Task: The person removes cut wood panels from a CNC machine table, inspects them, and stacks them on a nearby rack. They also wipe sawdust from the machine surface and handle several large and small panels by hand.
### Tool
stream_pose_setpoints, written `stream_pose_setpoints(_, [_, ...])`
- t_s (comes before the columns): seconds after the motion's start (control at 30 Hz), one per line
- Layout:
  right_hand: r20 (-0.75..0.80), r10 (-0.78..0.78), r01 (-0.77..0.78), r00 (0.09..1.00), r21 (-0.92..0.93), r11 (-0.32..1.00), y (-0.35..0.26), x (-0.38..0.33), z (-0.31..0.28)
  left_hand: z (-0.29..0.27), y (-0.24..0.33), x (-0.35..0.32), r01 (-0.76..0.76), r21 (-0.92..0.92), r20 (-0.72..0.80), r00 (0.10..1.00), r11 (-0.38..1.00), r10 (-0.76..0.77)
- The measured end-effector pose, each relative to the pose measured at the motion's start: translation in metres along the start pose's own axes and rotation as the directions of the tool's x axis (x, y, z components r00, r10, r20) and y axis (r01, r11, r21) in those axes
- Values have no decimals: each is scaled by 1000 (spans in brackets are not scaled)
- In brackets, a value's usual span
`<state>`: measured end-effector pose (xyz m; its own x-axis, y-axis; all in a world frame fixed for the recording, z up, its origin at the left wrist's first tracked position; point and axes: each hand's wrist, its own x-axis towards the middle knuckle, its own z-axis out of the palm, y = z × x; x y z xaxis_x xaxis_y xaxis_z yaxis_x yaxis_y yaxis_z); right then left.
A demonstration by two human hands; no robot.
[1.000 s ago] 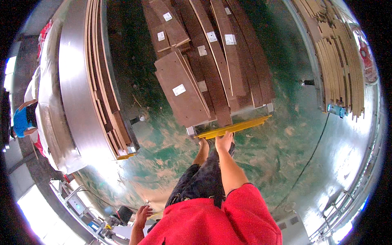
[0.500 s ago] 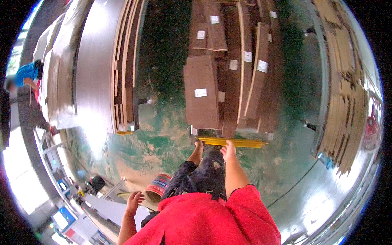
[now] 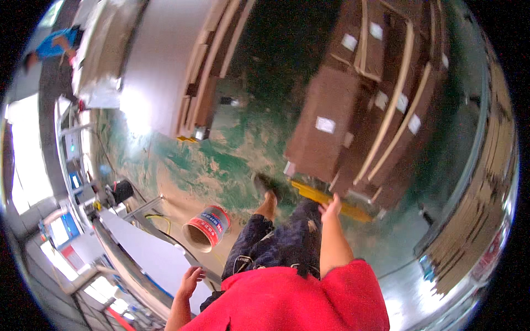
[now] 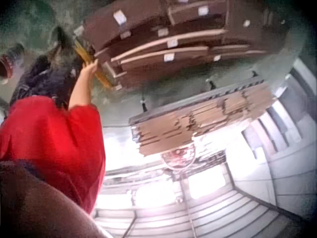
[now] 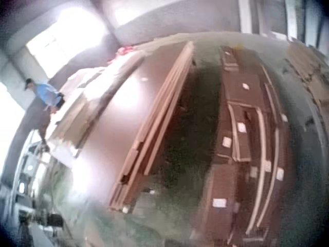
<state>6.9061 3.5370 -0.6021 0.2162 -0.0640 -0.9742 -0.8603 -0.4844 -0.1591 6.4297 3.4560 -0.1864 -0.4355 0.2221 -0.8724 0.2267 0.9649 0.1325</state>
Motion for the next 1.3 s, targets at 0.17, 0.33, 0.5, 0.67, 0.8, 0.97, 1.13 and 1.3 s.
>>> stream_pose_setpoints(0.17, [514, -189, 548, 837, -791, 272, 27, -132, 40, -23, -45, 39, -87, -122, 48, 994, 989, 93])
stream_pose_setpoints(0.33, [544, 90, 550, 835, -831, -83, 47, -135, 34, -83, -78, 84, -135, -149, 25, 990, 980, 140])
stream_pose_setpoints(0.5, [386, -15, 382, 922, -916, -124, 107, -219, 114, -192, -82, 142, -229, -2, 45, 972, 974, 228])
stream_pose_setpoints(0.67, [499, 106, 483, 860, -863, 145, 207, -290, 265, -326, -38, 189, -356, -389, -109, 933, 849, 342])
stream_pose_setpoints(0.8, [577, 135, 533, 806, -805, 261, 271, -289, 399, -412, 14, 226, -453, -368, -204, 891, 812, 405])
stream_pose_setpoints(0.97, [629, 367, 566, 685, -777, 275, 336, -330, 525, -508, 46, 274, -397, -399, -146, 917, 826, 371])
stream_pose_setpoints(1.13, [683, 443, 811, 581, -530, -247, 402, -329, 670, -603, 61, 338, -251, -440, -112, 968, 862, 225])
stream_pose_setpoints(1.3, [456, 308, 537, 835, -797, -275, 520, -484, 916, -715, 96, 371, -224, -570, -56, 970, 790, 235])
